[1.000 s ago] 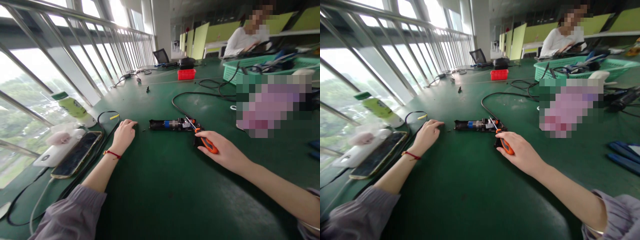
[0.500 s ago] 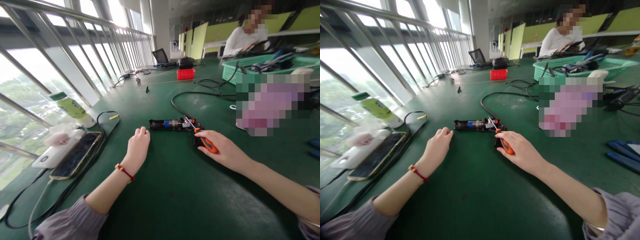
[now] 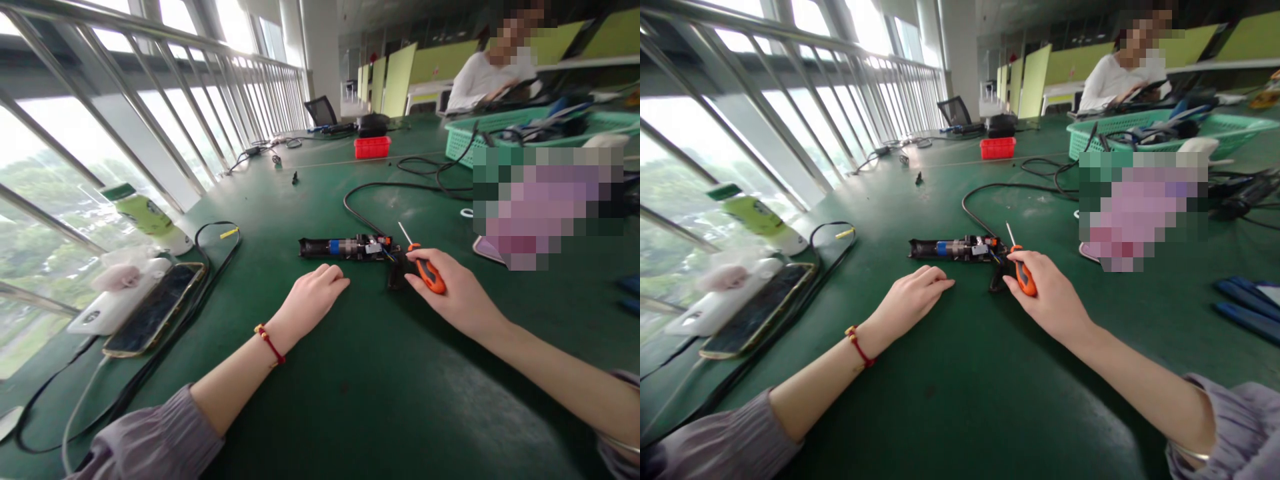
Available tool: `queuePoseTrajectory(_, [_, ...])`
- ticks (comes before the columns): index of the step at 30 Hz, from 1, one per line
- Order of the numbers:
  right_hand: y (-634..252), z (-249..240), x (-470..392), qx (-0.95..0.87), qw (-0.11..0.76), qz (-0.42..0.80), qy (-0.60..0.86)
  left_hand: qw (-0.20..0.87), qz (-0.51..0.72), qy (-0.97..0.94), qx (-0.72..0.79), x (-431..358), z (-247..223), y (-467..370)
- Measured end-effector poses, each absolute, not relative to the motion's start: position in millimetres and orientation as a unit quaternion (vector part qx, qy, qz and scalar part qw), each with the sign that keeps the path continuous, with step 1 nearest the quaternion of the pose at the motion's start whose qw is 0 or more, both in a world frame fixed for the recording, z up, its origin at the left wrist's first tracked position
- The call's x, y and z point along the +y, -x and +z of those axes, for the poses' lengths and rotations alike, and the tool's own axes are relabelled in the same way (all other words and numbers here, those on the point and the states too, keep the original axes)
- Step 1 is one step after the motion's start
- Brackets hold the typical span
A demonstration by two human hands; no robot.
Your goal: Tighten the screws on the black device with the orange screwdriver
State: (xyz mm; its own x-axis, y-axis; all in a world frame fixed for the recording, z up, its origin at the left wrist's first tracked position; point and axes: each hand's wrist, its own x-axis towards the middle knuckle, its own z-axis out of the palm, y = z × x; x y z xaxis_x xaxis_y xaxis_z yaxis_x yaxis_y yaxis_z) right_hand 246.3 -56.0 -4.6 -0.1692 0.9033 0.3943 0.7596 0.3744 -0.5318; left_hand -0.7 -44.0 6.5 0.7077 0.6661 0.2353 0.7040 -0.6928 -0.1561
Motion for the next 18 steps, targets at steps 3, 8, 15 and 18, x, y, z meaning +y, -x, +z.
queuePoseTrajectory(3, [-246.5,-4.3,-55.5,-0.751,0.329,0.105,0.564,0.062,-0.153,0.91,-0.382,-38.9,2.2,3.8])
queuePoseTrajectory(8, [-245.3,-2.1,-58.7,-0.781,0.287,0.127,0.54,-0.008,-0.289,0.863,-0.414,-31.6,0.0,3.8])
queuePoseTrajectory(15, [-236.7,4.2,-68.5,-0.821,0.29,0.146,0.469,-0.045,-0.404,0.805,-0.433,-16.2,0.7,-1.9])
queuePoseTrajectory(18, [-232.4,6.5,-71.0,-0.839,0.272,0.159,0.444,-0.044,-0.402,0.809,-0.426,-13.6,0.3,-5.7])
